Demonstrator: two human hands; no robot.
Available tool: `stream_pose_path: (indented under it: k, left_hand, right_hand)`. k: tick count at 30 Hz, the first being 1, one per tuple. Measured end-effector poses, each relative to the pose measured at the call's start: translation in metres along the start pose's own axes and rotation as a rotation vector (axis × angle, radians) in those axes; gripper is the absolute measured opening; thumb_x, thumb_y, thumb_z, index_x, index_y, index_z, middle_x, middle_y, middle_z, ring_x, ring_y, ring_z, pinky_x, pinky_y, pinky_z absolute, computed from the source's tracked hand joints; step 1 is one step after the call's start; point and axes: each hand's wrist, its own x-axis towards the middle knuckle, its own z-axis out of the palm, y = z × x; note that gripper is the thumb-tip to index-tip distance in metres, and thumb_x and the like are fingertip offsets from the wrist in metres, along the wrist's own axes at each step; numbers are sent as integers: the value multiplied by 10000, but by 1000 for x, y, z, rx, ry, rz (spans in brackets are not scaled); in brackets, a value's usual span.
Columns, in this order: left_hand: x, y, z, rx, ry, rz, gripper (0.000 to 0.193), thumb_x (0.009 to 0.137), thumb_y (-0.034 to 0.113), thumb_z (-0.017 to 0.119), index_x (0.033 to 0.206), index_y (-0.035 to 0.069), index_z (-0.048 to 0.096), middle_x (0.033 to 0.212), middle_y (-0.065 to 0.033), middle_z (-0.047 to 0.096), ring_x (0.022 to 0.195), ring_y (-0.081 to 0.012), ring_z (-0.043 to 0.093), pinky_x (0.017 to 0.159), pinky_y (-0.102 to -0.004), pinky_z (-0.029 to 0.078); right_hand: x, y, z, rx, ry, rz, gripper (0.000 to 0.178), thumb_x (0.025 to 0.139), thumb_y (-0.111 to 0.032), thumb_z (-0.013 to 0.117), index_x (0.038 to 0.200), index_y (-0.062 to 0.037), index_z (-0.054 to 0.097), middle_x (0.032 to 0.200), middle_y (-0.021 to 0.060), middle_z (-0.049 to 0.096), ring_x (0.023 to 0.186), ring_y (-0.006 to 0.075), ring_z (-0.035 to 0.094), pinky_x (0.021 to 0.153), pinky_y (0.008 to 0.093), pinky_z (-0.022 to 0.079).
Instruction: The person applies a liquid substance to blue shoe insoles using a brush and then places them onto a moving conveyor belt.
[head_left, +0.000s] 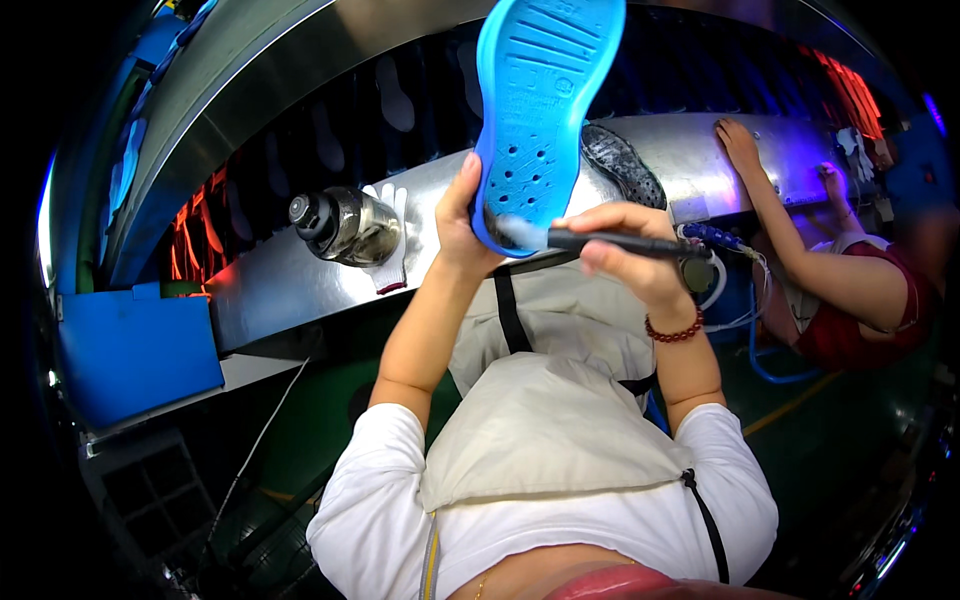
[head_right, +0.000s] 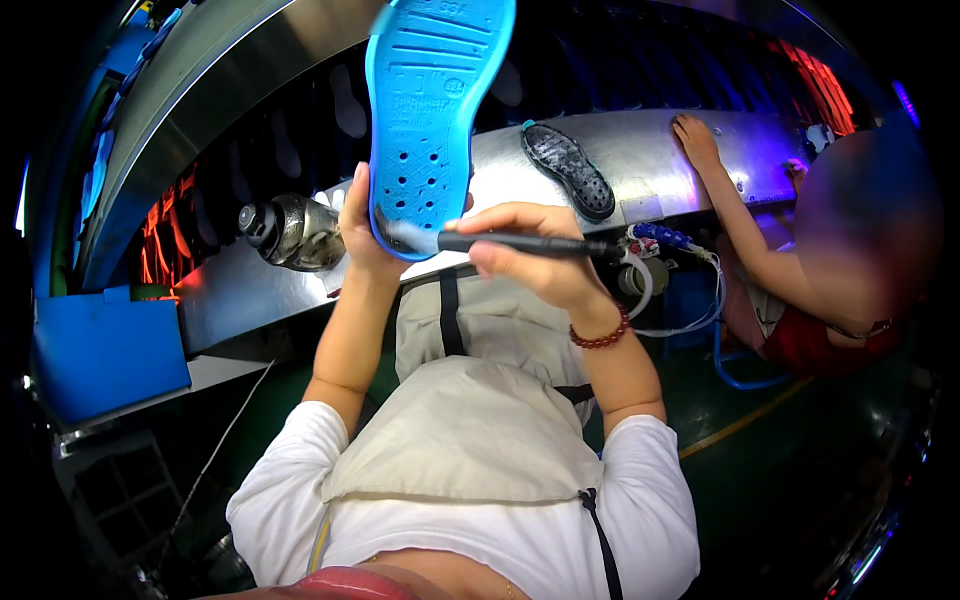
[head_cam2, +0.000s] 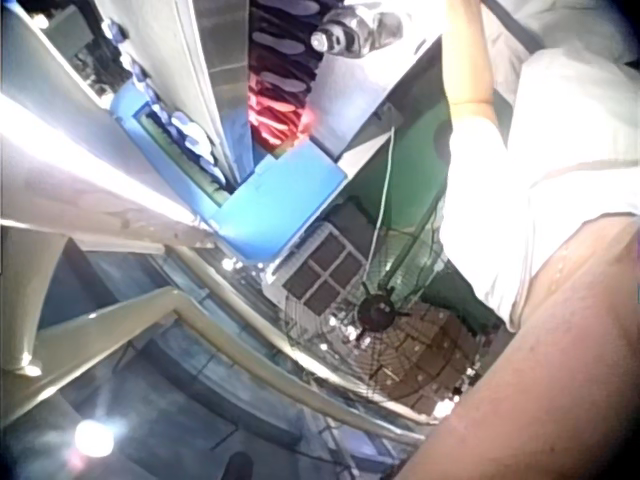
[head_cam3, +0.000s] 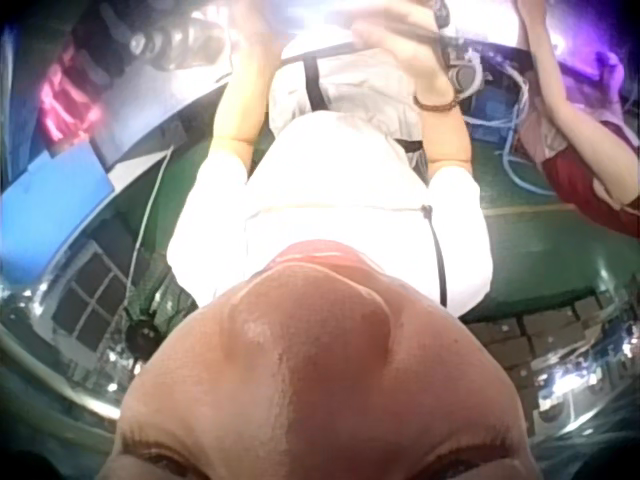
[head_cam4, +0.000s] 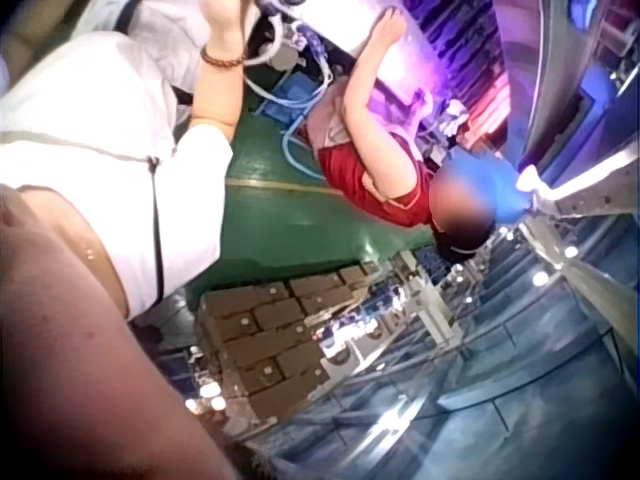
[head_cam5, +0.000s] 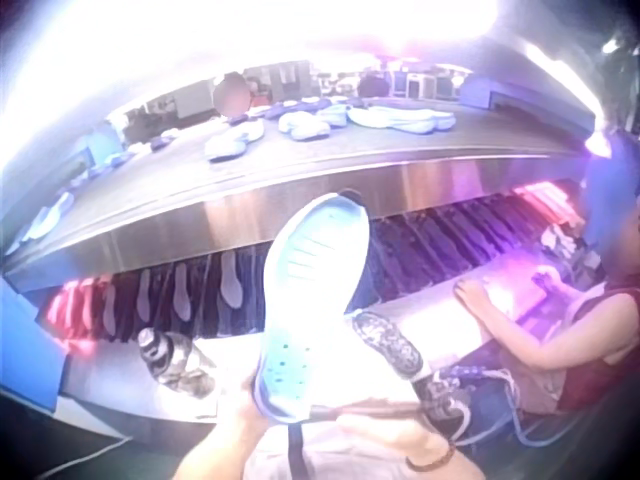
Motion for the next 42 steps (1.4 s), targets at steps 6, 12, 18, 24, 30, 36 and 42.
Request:
stream_pose_path:
  k: [6, 12, 18, 24, 30, 36, 42]
  left_hand:
    - [2, 28, 5, 248, -11, -266, 547, 822, 304, 483, 1221, -51, 367, 1072, -185, 532, 953, -221, 554, 834, -310, 446]
    - [-5, 37, 6, 285, 170, -650, 491, 799, 309, 519, 1164, -17, 472, 1065, -159, 555, 920, -200, 560, 806, -300, 448]
    - [-6, 42, 4, 601, -2, -691, 580, 749, 375, 561, 1137, -48, 475, 1044, -171, 555, 907, -208, 556, 805, -305, 452]
    - [-12, 55, -6, 436, 179, -650, 573, 751, 399, 556, 1118, -36, 492, 1027, -175, 562, 886, -225, 570, 784, -309, 458]
    - [-16, 69, -14, 580, 253, -586, 614, 752, 424, 524, 1143, -46, 474, 1025, -181, 564, 870, -218, 577, 771, -301, 463]
    - [-23, 71, -9, 753, 279, -473, 616, 762, 463, 518, 1125, -34, 501, 1078, -159, 553, 948, -231, 549, 857, -312, 419]
    - [-9, 22, -55, -233, -38, -243, 747, 803, 635, 301, 1223, 28, 414, 1176, -151, 497, 1086, -301, 467, 937, -425, 356]
  right_hand:
    - [10, -25, -20, -555, -366, -284, 175, 682, 23, 655, 854, 26, 627, 878, 157, 636, 822, 236, 624, 740, 296, 490]
    - [6, -37, -14, -677, -682, -249, 209, 691, -20, 656, 897, -7, 623, 909, 125, 637, 860, 236, 618, 764, 298, 487]
    - [6, -41, -23, -783, -695, -228, 196, 705, -47, 649, 893, -3, 617, 917, 125, 633, 872, 233, 615, 764, 291, 488]
    - [11, -38, -34, -745, -549, -314, 208, 692, 4, 647, 898, 12, 617, 923, 136, 632, 892, 240, 612, 784, 309, 485]
    - [9, -40, -39, -704, -561, -250, 214, 696, 4, 647, 909, 9, 620, 927, 135, 631, 897, 234, 609, 804, 302, 479]
    - [7, -23, -44, -763, -513, -336, 234, 676, 7, 673, 904, -2, 622, 922, 139, 632, 876, 230, 614, 779, 299, 483]
    - [-3, -17, -18, -490, -231, -312, 267, 695, 18, 657, 957, 25, 602, 913, 151, 625, 840, 196, 609, 747, 255, 475]
